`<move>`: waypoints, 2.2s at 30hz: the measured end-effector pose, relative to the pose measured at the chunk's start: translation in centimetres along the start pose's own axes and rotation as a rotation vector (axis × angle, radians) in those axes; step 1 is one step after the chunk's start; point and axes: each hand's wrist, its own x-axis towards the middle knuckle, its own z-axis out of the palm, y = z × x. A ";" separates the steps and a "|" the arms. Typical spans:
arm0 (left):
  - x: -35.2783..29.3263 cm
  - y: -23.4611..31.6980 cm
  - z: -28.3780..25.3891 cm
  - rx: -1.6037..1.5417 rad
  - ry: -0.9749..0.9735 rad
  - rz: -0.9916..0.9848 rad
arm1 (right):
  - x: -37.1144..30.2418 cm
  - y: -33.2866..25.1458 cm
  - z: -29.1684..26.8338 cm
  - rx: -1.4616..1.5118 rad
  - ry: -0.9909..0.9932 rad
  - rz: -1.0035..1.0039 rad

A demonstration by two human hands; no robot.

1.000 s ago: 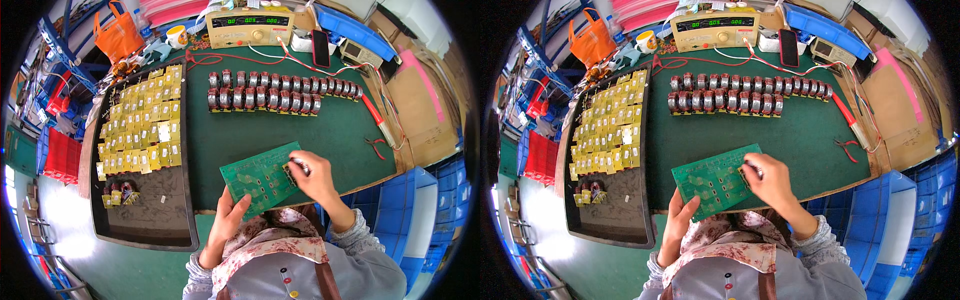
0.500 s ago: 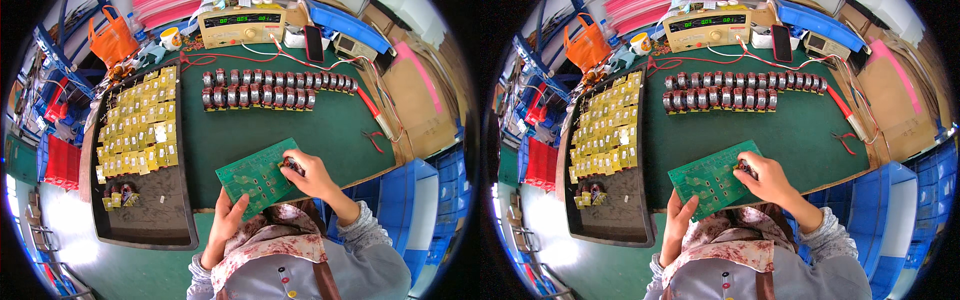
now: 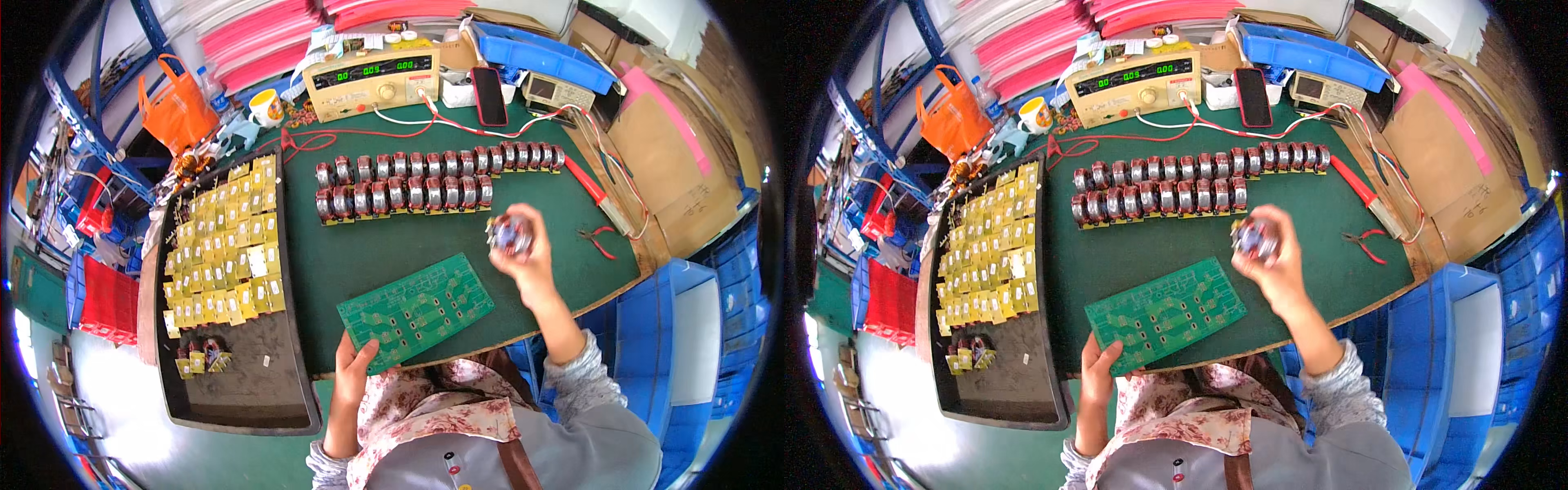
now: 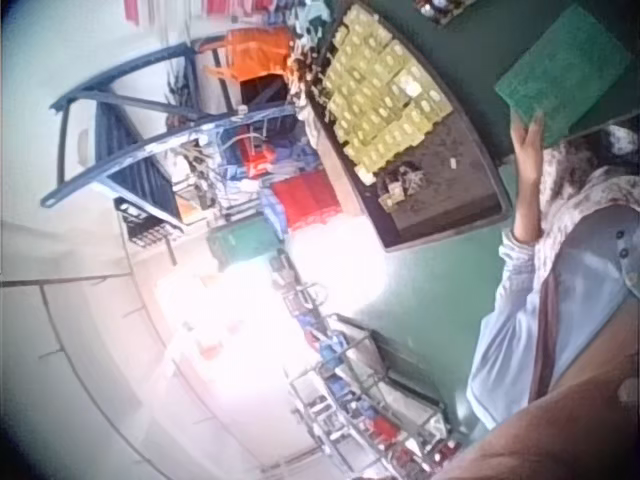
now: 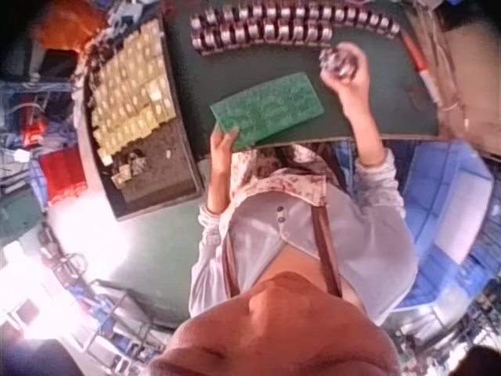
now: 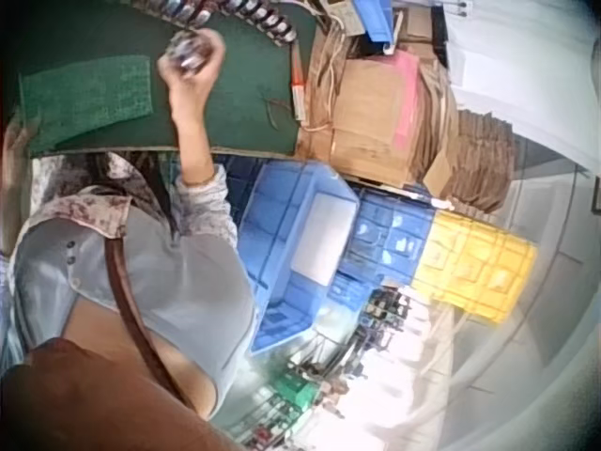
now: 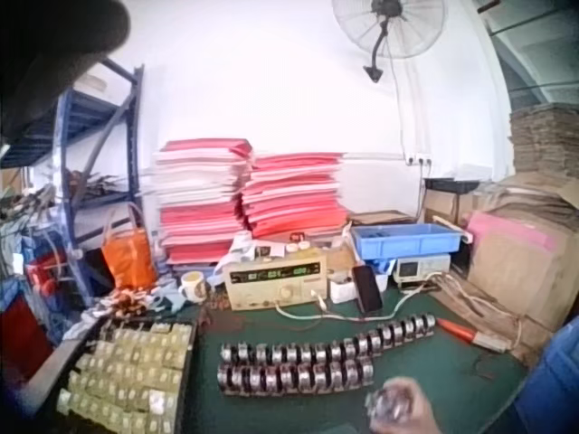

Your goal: The person manually inserts electronic components into printed circuit boards by hand at an assembly workstation.

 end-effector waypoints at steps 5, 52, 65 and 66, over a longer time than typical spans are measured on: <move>1.1 -0.6 -0.1 -0.007 0.065 -0.018 | 9.1 4.5 -5.5 -0.577 0.039 -0.136; 2.3 -5.6 -2.9 -0.026 -0.025 0.090 | -12.7 7.4 40.3 -0.832 -1.144 -0.527; 0.0 -1.3 -0.7 -0.026 0.045 -0.009 | -4.2 -1.2 6.6 -0.204 -0.289 0.404; 0.0 -1.1 -0.1 -0.029 0.042 0.019 | -4.1 -0.1 4.7 -0.201 -0.211 0.436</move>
